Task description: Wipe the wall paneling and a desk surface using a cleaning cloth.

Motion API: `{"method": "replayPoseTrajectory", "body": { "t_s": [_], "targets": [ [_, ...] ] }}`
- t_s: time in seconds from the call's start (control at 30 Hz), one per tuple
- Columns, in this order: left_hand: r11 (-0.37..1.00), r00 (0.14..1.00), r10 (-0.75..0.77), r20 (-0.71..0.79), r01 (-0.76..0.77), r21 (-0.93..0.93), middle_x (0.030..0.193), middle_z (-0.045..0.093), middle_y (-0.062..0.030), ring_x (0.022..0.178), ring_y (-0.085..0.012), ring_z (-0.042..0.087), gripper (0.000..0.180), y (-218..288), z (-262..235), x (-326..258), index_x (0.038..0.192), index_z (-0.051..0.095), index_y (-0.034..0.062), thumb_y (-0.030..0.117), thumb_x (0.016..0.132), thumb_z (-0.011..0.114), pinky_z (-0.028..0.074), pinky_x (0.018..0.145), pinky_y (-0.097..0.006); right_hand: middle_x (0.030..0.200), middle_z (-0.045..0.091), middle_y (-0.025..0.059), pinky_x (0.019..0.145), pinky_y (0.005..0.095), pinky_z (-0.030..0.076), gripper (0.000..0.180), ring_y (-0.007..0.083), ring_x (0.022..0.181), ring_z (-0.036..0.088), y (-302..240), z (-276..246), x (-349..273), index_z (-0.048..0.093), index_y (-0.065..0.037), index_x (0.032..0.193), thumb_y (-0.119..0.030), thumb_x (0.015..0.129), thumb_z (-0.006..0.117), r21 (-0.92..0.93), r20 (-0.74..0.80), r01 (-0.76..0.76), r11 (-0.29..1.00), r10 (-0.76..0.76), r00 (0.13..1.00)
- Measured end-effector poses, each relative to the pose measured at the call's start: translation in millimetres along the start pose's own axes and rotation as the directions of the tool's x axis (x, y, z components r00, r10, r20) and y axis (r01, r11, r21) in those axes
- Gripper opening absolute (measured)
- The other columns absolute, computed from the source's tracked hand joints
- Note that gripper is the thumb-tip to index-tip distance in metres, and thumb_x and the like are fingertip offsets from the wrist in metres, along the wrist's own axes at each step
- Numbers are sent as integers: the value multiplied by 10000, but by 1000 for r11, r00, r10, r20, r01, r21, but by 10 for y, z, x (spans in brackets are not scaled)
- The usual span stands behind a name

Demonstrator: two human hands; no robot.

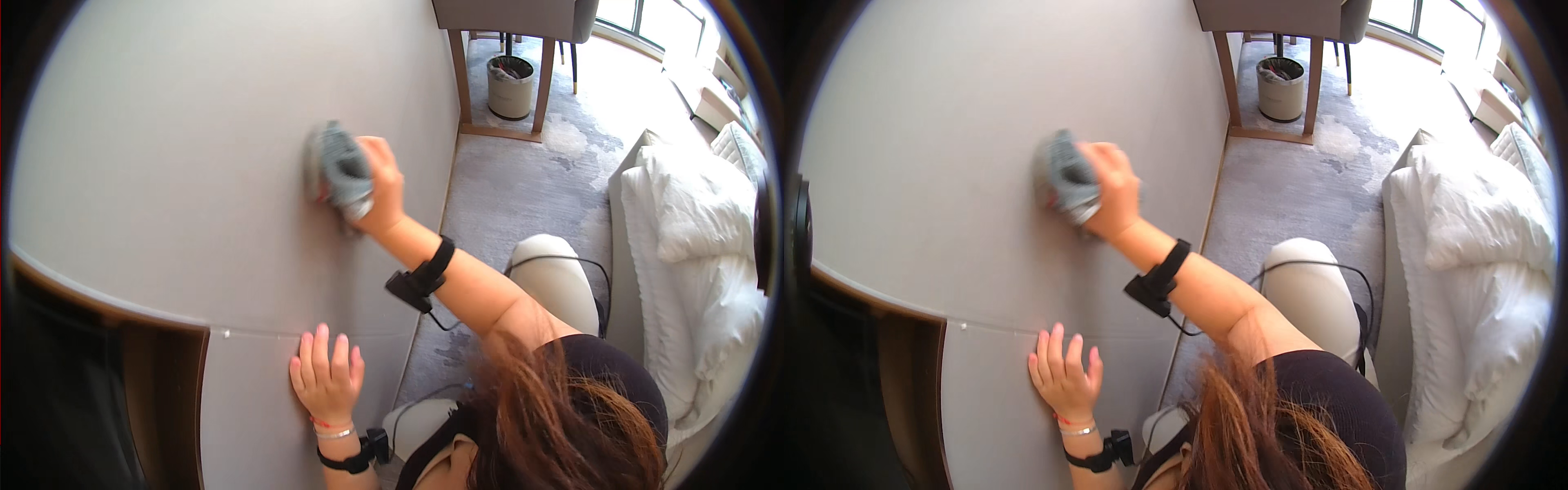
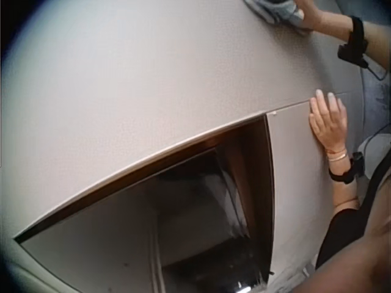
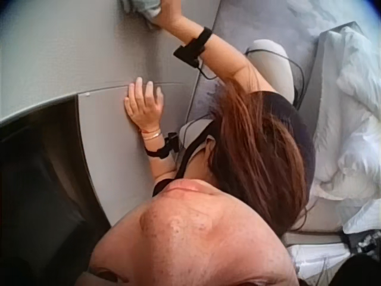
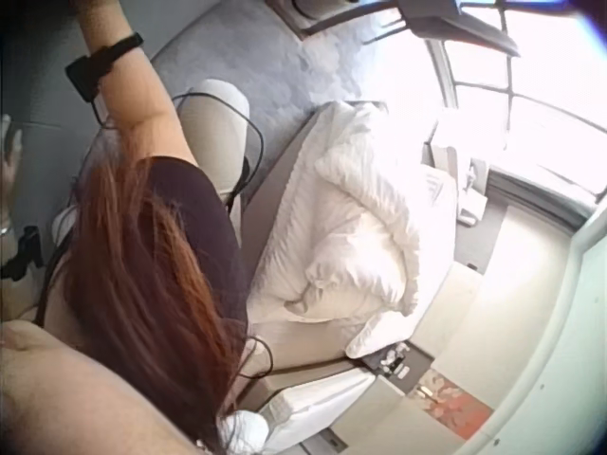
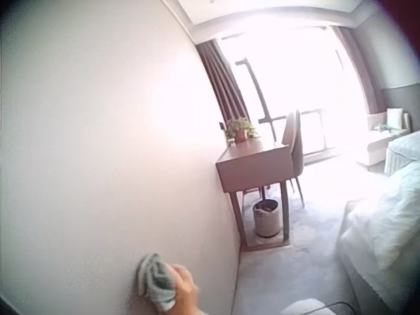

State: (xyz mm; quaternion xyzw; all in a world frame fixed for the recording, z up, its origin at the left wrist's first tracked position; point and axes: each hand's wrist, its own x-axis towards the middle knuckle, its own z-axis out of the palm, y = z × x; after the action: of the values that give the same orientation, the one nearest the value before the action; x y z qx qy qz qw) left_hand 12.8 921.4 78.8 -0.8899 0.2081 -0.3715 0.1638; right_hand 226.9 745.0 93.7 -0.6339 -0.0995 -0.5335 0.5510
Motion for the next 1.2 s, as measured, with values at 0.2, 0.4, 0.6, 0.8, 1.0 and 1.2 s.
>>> {"method": "replayPoseTrajectory", "body": {
  "t_s": [0.2, 0.4, 0.6, 0.8, 1.0, 1.2],
  "targets": [
    [989, 1000, -12, -23, 16, 150, 1225, 565, -36, 1164, -235, 493, 312, 89, 92, 54, 1089, 552, 201, 339, 817, 619, 249, 1072, -394, 1009, 566, 133, 815, 410, 461, 207, 339, 973, 571, 1275, -97, -268, 552, -61, 1009, -107, 809, 578, -39, -138, -538, 842, 529, 837],
    [981, 998, -35, 55, 24, 195, 1254, 547, -26, 1202, -234, 454, 299, -36, 93, -32, 1080, 572, 209, 303, 802, 632, 238, 1068, -402, 832, 611, 94, 658, 318, 465, 259, 221, 742, 568, 27, 111, 65, 614, -40, 971, 17, 725, 561, 233, 159, 54, 971, -93, 983],
    [978, 994, -60, 91, 40, 205, 1231, 560, -27, 1181, -237, 471, 253, 35, 98, 5, 1041, 594, 201, 268, 800, 635, 241, 1066, -412, 829, 546, 25, 521, 290, 428, 400, 174, 639, 514, -436, 68, 546, 646, -214, 1059, -134, 669, 607, 239, 96, 609, 756, -642, 760],
    [969, 999, -40, 18, 34, 245, 1182, 578, -17, 1147, -235, 486, 201, 31, 145, 43, 1001, 600, 195, 228, 804, 613, 254, 1061, -410, 925, 591, 133, 707, 429, 489, 316, 354, 882, 579, 1408, -17, 1235, 602, -119, 1041, -69, 729, 612, 15, 34, 44, 999, -44, 998],
    [960, 994, -112, -22, 114, 256, 1199, 535, -57, 1143, -260, 465, 193, 28, 191, -7, 1009, 574, 171, 201, 820, 593, 249, 1058, -469, 920, 544, 162, 686, 406, 450, 314, 373, 834, 535, 1372, 140, 1066, 565, -43, 1005, -19, 693, 591, 133, 3, -129, 983, 129, 992],
    [982, 983, -121, -136, 139, 130, 1298, 431, -139, 1284, -366, 358, 359, 319, 546, 1115, 1176, 439, 141, 280, 869, 560, 136, 1112, -525, 810, 568, 53, 498, 284, 406, 397, 170, 621, 511, 943, -36, 833, 678, -171, 1042, -72, 662, 618, 227, 95, 513, 828, -543, 835]
  ]
}}
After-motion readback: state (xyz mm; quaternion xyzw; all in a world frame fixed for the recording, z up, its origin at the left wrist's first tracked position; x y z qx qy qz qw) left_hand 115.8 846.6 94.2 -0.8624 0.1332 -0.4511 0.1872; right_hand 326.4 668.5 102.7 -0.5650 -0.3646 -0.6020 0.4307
